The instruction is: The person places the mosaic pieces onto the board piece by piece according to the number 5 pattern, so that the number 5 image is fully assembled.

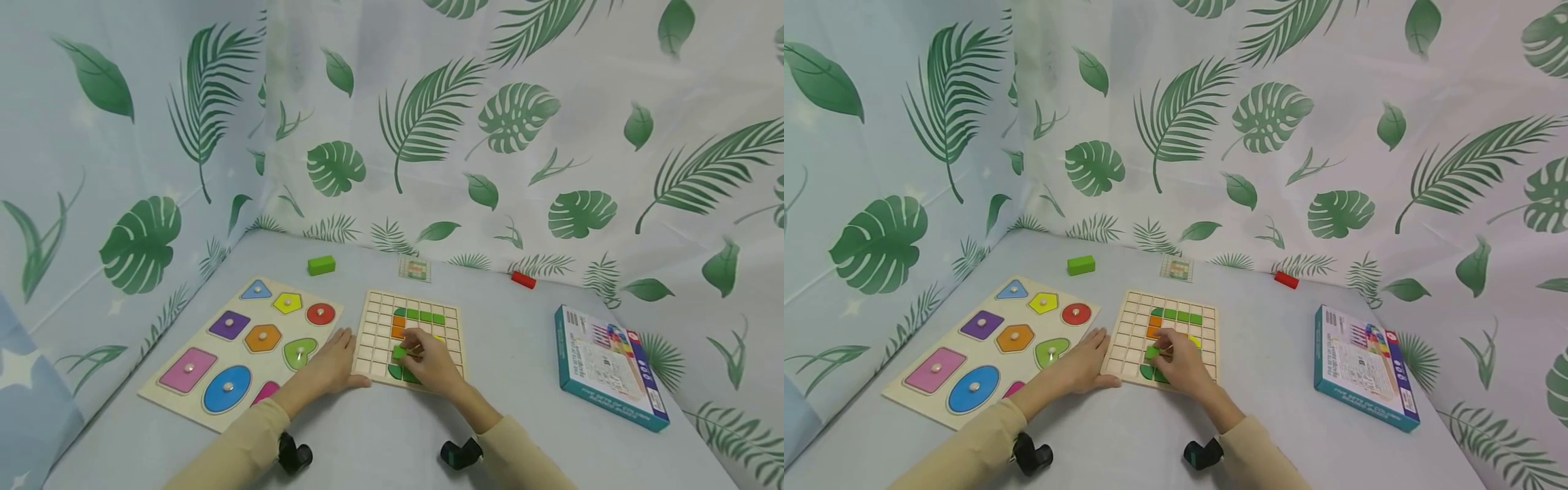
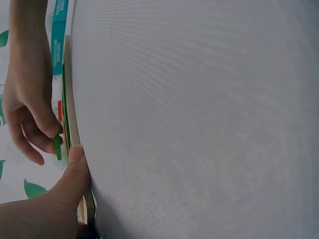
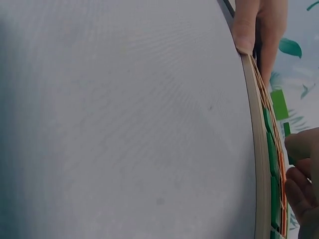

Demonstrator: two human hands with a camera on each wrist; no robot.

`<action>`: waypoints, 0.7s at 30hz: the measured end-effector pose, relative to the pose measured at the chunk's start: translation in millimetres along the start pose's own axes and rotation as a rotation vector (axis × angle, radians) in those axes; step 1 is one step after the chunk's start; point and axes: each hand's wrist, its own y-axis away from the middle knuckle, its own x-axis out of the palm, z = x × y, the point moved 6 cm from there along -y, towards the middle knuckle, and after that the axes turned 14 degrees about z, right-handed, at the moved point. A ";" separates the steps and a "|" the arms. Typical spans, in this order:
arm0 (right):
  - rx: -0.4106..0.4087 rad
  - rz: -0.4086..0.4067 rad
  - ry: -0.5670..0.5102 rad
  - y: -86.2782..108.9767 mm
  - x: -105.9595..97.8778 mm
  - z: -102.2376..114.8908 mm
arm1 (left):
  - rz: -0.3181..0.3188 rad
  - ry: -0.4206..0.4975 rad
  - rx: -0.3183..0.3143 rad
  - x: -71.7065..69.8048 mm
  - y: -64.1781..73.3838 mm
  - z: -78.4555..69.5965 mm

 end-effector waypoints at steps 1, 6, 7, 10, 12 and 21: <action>-0.007 0.006 0.005 -0.4 1.0 0.9 | 0.001 -0.002 0.000 0.0 0.0 -0.1; -0.005 0.037 0.009 -1.3 5.4 1.9 | 0.007 0.005 -0.002 -0.9 1.3 -1.3; 0.000 0.040 0.009 -1.3 6.0 1.7 | 0.008 0.005 -0.002 -1.3 1.5 -1.5; 0.013 0.047 0.007 -1.5 7.1 1.2 | 0.011 0.008 -0.003 -1.8 1.4 -1.7; 0.016 0.047 0.007 -2.0 7.4 1.0 | 0.011 -0.001 -0.004 -1.7 0.9 -1.4; 0.050 0.035 0.008 -3.9 3.4 -1.5 | 0.004 -0.009 -0.001 -0.7 -0.4 1.0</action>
